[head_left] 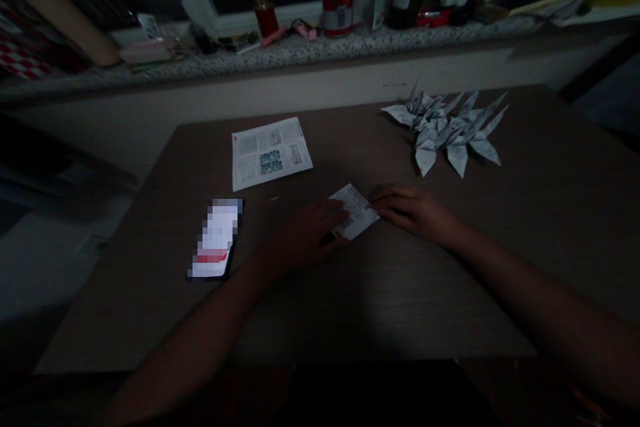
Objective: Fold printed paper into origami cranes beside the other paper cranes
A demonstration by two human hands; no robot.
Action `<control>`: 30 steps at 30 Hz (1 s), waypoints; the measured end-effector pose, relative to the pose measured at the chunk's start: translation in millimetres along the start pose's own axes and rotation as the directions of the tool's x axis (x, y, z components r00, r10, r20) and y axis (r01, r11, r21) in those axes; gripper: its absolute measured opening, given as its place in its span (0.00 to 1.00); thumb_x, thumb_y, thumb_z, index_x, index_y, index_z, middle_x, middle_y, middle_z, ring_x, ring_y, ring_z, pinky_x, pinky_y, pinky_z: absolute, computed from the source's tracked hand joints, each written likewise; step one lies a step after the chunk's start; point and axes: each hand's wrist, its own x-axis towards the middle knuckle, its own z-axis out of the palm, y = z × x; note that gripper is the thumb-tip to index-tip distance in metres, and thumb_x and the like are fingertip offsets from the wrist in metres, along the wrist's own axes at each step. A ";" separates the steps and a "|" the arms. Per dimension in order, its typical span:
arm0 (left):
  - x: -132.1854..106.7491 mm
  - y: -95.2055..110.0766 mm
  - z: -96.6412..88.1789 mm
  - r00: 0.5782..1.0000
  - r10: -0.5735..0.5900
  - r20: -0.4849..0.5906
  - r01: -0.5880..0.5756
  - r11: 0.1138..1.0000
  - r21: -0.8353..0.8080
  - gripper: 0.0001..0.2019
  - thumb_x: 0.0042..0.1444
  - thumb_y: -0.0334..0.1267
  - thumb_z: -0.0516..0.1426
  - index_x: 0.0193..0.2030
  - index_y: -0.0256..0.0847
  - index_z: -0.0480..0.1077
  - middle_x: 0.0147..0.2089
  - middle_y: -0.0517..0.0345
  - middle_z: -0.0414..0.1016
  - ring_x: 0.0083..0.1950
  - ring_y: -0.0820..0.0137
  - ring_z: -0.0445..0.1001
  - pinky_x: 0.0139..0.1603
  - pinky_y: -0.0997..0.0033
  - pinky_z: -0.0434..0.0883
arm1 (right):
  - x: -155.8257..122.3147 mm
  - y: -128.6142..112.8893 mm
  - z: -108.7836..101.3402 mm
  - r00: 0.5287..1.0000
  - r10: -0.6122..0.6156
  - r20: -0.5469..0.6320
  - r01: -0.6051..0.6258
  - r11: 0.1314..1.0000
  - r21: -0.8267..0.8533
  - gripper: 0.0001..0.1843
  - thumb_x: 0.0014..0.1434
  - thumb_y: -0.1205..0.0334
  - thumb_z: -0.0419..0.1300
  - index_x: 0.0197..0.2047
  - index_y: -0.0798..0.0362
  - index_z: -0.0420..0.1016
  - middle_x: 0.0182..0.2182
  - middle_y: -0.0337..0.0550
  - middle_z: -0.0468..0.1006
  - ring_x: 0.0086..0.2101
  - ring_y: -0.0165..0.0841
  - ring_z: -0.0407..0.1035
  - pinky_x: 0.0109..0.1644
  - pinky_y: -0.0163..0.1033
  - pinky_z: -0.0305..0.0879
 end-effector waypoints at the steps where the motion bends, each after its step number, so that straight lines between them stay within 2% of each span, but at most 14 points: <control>1: 0.7 1.6 0.7 1.000 0.015 0.003 -0.015 1.000 -0.005 0.24 0.72 0.50 0.54 0.69 0.43 0.67 0.74 0.47 0.63 0.72 0.55 0.65 0.70 0.51 0.68 | 0.4 0.0 0.3 1.000 0.006 -0.005 -0.006 1.000 0.012 0.10 0.71 0.62 0.58 0.51 0.48 0.80 0.49 0.50 0.81 0.51 0.42 0.77 0.55 0.49 0.74; 5: 2.6 8.8 3.9 0.997 0.072 0.007 -0.072 0.997 -0.028 0.22 0.72 0.48 0.54 0.67 0.43 0.68 0.73 0.46 0.64 0.73 0.55 0.64 0.70 0.50 0.67 | 2.8 -1.3 2.3 0.999 0.038 -0.002 -0.038 0.998 0.043 0.08 0.71 0.62 0.58 0.49 0.48 0.78 0.49 0.49 0.81 0.51 0.43 0.75 0.56 0.51 0.72; 10: 2.5 13.5 7.6 0.992 0.123 -0.014 -0.124 0.992 -0.034 0.21 0.72 0.48 0.54 0.67 0.43 0.69 0.73 0.44 0.64 0.74 0.54 0.62 0.71 0.50 0.67 | 6.3 -2.8 7.5 0.996 0.085 -0.009 -0.084 0.996 0.016 0.07 0.71 0.61 0.57 0.45 0.49 0.76 0.45 0.49 0.79 0.48 0.43 0.74 0.52 0.50 0.72; 14: 3.2 16.8 8.4 0.990 0.137 -0.036 -0.138 0.990 -0.037 0.21 0.72 0.48 0.55 0.66 0.42 0.70 0.71 0.45 0.67 0.72 0.54 0.65 0.69 0.50 0.68 | 8.8 -3.1 14.4 0.987 0.156 -0.050 -0.157 0.987 -0.030 0.06 0.71 0.60 0.58 0.42 0.50 0.75 0.42 0.50 0.77 0.45 0.43 0.73 0.51 0.50 0.71; 18: 5.4 19.8 5.7 0.989 0.146 0.005 -0.145 0.987 -0.072 0.21 0.72 0.47 0.55 0.67 0.41 0.69 0.68 0.47 0.71 0.69 0.56 0.69 0.68 0.52 0.68 | 11.6 -5.6 19.8 0.973 0.209 -0.095 -0.217 0.973 -0.082 0.04 0.69 0.60 0.60 0.40 0.49 0.73 0.40 0.49 0.75 0.43 0.43 0.72 0.49 0.50 0.70; 25: 6.8 20.0 2.0 0.986 0.167 0.010 -0.165 0.980 -0.113 0.22 0.73 0.45 0.54 0.70 0.45 0.65 0.68 0.49 0.71 0.69 0.60 0.69 0.68 0.54 0.66 | 15.1 -6.4 25.0 0.964 0.242 -0.114 -0.253 0.963 -0.095 0.05 0.68 0.59 0.61 0.38 0.49 0.72 0.39 0.49 0.74 0.42 0.44 0.71 0.48 0.50 0.69; 30: 5.4 19.8 3.2 0.982 0.189 0.021 -0.187 0.980 -0.072 0.22 0.74 0.46 0.53 0.71 0.46 0.65 0.70 0.49 0.70 0.71 0.57 0.67 0.68 0.52 0.66 | 15.3 -2.6 25.5 0.963 0.239 -0.120 -0.249 0.966 -0.075 0.07 0.68 0.59 0.61 0.37 0.50 0.72 0.39 0.49 0.74 0.42 0.44 0.72 0.49 0.51 0.69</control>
